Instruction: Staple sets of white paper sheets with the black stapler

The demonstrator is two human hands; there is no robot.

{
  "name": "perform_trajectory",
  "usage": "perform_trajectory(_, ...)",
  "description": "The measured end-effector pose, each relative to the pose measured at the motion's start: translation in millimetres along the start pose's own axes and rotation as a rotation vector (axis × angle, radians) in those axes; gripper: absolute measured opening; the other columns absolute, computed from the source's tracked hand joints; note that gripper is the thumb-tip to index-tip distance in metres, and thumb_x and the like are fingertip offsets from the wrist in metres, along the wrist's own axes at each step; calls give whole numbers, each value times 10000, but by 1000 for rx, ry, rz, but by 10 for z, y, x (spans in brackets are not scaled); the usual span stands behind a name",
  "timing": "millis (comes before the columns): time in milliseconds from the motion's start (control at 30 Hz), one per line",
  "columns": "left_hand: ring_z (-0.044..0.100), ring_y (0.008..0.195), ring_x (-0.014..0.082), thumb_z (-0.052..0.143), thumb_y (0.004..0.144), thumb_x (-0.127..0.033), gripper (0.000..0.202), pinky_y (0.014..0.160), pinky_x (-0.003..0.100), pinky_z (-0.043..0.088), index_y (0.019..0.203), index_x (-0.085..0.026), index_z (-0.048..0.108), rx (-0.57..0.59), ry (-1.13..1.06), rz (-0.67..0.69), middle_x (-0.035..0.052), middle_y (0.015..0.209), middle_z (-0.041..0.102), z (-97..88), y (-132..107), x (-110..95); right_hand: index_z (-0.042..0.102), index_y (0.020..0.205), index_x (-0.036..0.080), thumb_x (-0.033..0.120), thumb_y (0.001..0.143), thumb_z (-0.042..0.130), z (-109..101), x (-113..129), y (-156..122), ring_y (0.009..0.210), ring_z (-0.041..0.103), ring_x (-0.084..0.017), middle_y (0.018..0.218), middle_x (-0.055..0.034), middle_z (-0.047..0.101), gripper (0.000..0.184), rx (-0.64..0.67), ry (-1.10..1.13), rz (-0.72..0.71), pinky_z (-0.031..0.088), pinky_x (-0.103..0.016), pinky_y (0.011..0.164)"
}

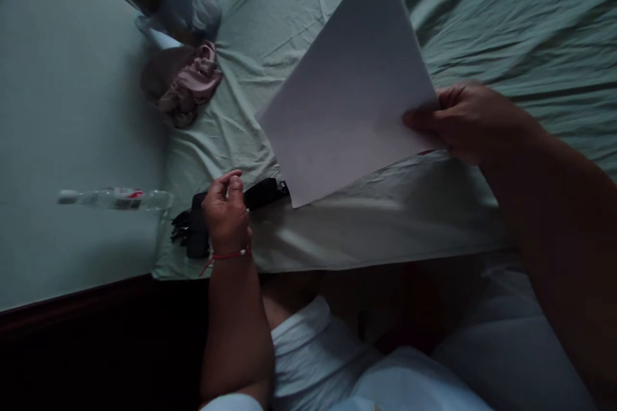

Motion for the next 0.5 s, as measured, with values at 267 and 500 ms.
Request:
perform_trajectory(267, 696, 1111, 233, 578, 984, -419, 297, 1066, 406, 500, 1022, -186, 758, -92, 58, 62, 89, 1071, 763, -14, 14, -103, 724, 746, 243, 322, 721, 789, 125, 14, -7, 891, 720, -234, 762, -34, 691, 106, 19, 72, -10, 663, -357, 751)
perform_trajectory(500, 677, 1207, 221, 584, 994, -342, 229, 1191, 420, 428, 1014, -200, 763, -69, 54, 116, 79, 1121, 765, 24, 31, -177, 697, 740, 233, 314, 751, 763, 171, -8, -7, 905, 719, -247, 720, -40, 653, 105, 38, 47, 20, 659, -404, 817)
Point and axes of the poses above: each hand's wrist, its own y-axis towards the middle knuckle, its own z-axis out of the palm, x = y × z, the point moved 8 cm from there along y, towards the middle knuckle
